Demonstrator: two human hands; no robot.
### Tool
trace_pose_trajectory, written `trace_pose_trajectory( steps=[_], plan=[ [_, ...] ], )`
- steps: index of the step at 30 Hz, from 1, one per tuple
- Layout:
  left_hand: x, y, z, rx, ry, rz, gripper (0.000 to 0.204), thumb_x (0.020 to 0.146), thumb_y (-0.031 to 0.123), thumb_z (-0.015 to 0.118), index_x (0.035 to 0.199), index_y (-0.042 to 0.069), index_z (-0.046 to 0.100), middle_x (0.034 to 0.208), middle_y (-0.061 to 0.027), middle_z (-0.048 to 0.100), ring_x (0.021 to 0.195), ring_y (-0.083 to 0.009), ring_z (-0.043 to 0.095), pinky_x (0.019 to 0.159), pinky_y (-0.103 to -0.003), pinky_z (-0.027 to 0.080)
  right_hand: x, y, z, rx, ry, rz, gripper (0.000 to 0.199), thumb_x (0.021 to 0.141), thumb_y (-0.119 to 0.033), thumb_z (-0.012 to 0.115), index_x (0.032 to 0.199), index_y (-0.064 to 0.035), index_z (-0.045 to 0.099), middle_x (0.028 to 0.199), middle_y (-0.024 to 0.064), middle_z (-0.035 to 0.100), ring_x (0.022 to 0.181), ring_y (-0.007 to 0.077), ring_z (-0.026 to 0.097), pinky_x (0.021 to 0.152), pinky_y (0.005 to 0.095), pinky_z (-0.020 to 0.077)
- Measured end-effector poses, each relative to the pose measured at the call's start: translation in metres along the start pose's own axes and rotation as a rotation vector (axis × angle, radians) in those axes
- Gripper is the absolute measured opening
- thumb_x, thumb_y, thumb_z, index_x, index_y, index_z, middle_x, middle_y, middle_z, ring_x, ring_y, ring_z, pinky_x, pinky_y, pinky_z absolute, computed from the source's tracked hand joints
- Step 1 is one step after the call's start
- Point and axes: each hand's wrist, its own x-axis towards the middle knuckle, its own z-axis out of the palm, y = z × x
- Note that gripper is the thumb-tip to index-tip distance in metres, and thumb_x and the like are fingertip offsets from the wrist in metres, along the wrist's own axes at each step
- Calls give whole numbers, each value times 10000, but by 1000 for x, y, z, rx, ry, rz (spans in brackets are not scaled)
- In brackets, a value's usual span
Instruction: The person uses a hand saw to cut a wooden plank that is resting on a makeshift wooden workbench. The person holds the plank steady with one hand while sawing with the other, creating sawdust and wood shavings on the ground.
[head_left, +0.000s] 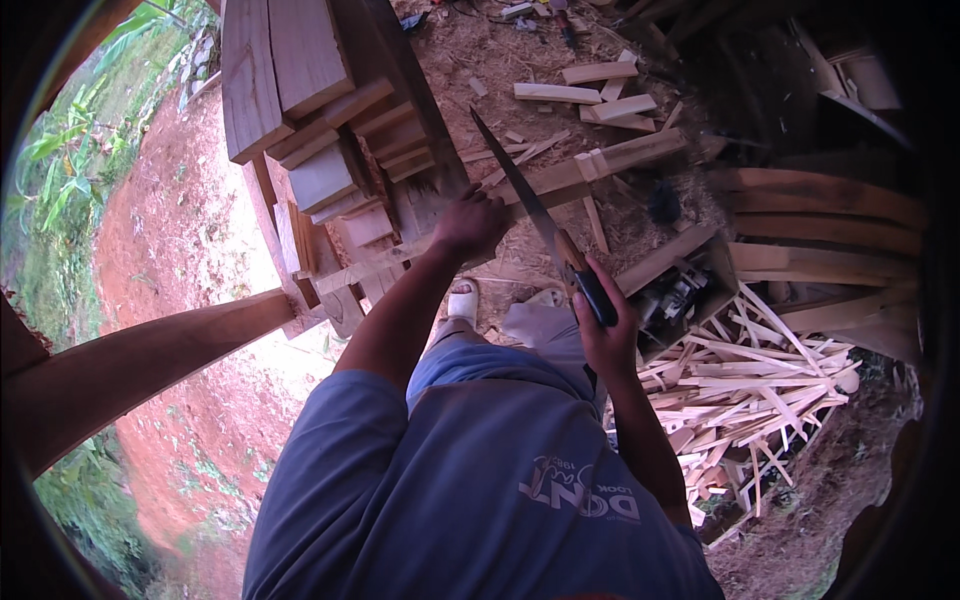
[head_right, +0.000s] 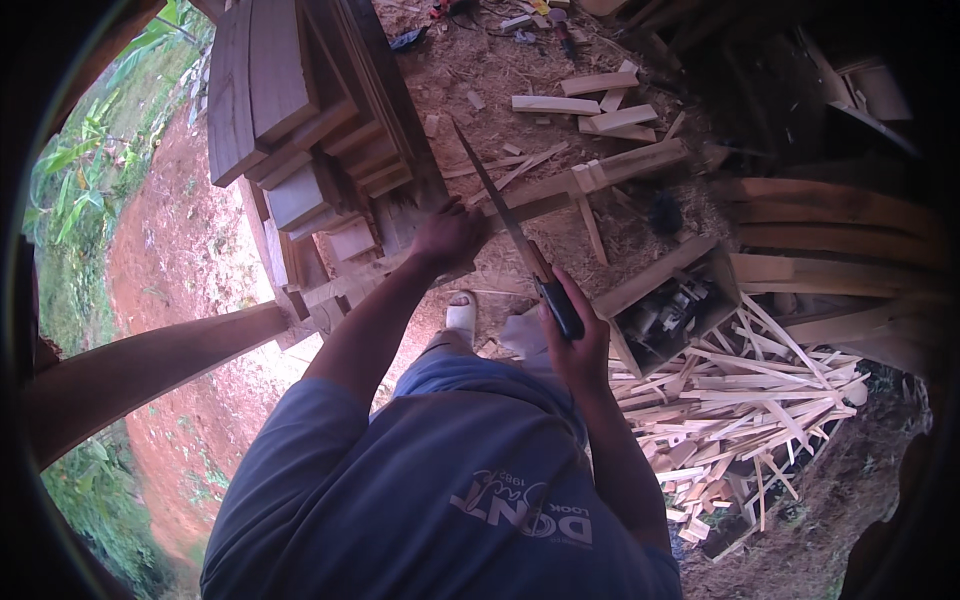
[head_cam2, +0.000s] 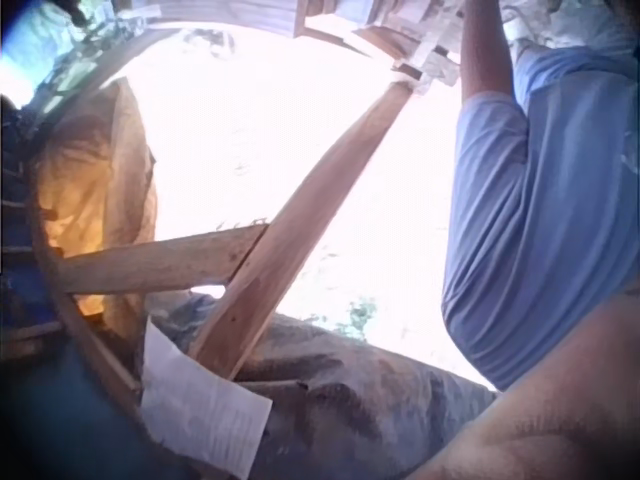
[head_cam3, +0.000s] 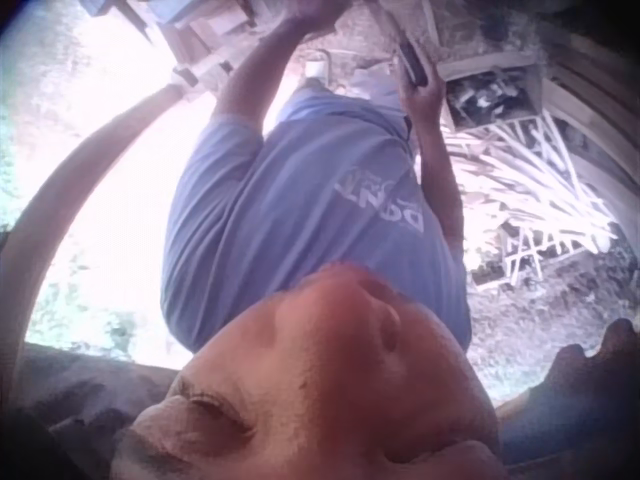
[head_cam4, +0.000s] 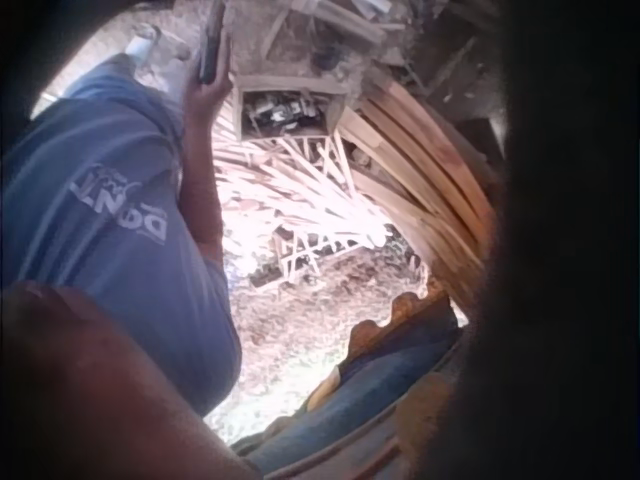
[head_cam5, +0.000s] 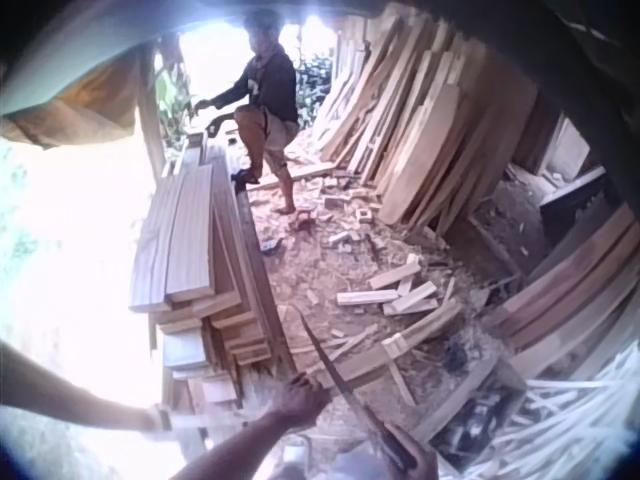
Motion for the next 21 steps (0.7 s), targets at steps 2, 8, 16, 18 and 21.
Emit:
trace_pose_trajectory(
  steps=[2, 8, 16, 18, 21],
  plan=[
    [0, 2, -3, -4, -6, -7, 382, 1024, 409, 584, 1074, 37, 659, 1022, -164, 739, 1150, -313, 677, 1251, -463, 333, -2, -4, -1, -27, -22, 3, 515, 1010, -161, 691, 1502, -55, 578, 1087, 125, 768, 949, 127, 713, 834, 289, 561],
    [-1, 2, -5, -59, 2, -6, 388, 1012, 434, 602, 1044, 55, 677, 974, -150, 741, 1102, -298, 697, 1249, -459, 337, 2, -9, -2, -32, 2, -8, 514, 1008, -164, 693, 1497, -56, 580, 1030, 101, 750, 869, 114, 670, 791, 293, 550],
    [0, -1, -2, -6, -28, 15, 384, 996, 419, 616, 1075, 44, 643, 930, -163, 739, 995, -310, 733, 1251, -459, 345, 22, -6, 7, -50, 7, -59, 474, 1015, -147, 683, 1468, -36, 602, 1040, 142, 760, 895, 127, 696, 796, 300, 559],
    [-1, 8, -11, -64, -158, 18, 368, 992, 407, 623, 1069, 48, 653, 929, -165, 738, 1001, -311, 733, 1244, -451, 357, 55, 4, 26, -74, -7, -46, 457, 1018, -142, 682, 1456, -32, 613, 1037, 153, 766, 906, 133, 708, 802, 303, 565],
    [1, 3, -13, -118, -104, -3, 368, 996, 398, 613, 1092, 46, 668, 933, -170, 742, 1007, -321, 731, 1253, -459, 343, 88, 11, 45, -52, 34, -127, 444, 1019, -142, 688, 1443, -27, 624, 1032, 153, 772, 921, 141, 721, 807, 305, 571]
  ],
)
